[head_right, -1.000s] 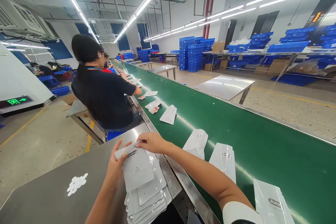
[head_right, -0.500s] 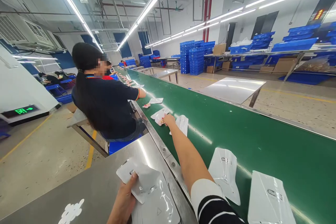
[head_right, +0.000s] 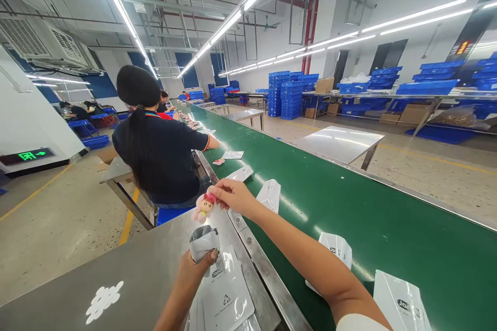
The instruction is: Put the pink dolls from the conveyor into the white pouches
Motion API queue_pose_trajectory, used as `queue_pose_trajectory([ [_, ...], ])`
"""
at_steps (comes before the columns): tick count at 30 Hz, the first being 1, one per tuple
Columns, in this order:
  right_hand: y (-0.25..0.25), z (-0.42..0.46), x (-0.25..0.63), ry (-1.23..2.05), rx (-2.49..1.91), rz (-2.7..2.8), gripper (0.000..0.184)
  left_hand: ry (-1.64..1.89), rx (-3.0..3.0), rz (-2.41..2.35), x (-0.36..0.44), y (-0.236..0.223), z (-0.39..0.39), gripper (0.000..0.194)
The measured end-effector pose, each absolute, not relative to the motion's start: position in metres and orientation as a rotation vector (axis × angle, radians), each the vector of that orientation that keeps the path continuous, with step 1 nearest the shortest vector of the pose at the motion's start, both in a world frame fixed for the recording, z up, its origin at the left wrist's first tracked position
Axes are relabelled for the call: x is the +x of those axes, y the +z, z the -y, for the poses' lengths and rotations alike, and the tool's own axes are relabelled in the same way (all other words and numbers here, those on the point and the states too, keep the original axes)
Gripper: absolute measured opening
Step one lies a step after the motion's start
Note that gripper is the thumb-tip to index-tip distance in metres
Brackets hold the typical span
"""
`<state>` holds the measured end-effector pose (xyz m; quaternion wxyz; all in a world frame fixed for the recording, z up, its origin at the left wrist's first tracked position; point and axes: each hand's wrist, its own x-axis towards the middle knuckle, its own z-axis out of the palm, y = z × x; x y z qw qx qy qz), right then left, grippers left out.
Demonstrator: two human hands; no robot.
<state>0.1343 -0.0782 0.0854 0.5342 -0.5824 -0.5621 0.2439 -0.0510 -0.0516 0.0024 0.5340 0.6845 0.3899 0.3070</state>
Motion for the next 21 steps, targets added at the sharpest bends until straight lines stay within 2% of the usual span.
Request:
queue_pose_trajectory([
  [2,0.092,0.108,0.124,0.508,-1.317,1.461,0.033,0.736,1.639,-0.9,-0.051,0.009,0.061,0.034],
  [8,0.092,0.157,0.109,0.293,-1.56,1.827,0.013,0.625,1.706,-0.787,-0.051,0.011,0.086,0.042],
  [13,0.078,0.184,0.094,-0.114,-1.581,1.899,0.02,0.588,1.738,-0.701,-0.054,0.018,0.095,0.047],
  [15,0.072,0.197,0.088,-0.152,-1.501,2.006,0.027,0.581,1.775,-0.65,-0.053,0.021,0.099,0.041],
  [19,0.065,0.216,0.084,-0.076,-1.554,2.047,0.032,0.518,1.971,-0.523,-0.045,0.022,0.112,0.014],
  [21,0.066,0.221,0.09,0.035,-1.547,2.011,0.026,0.467,1.975,-0.447,-0.043,0.023,0.117,0.015],
])
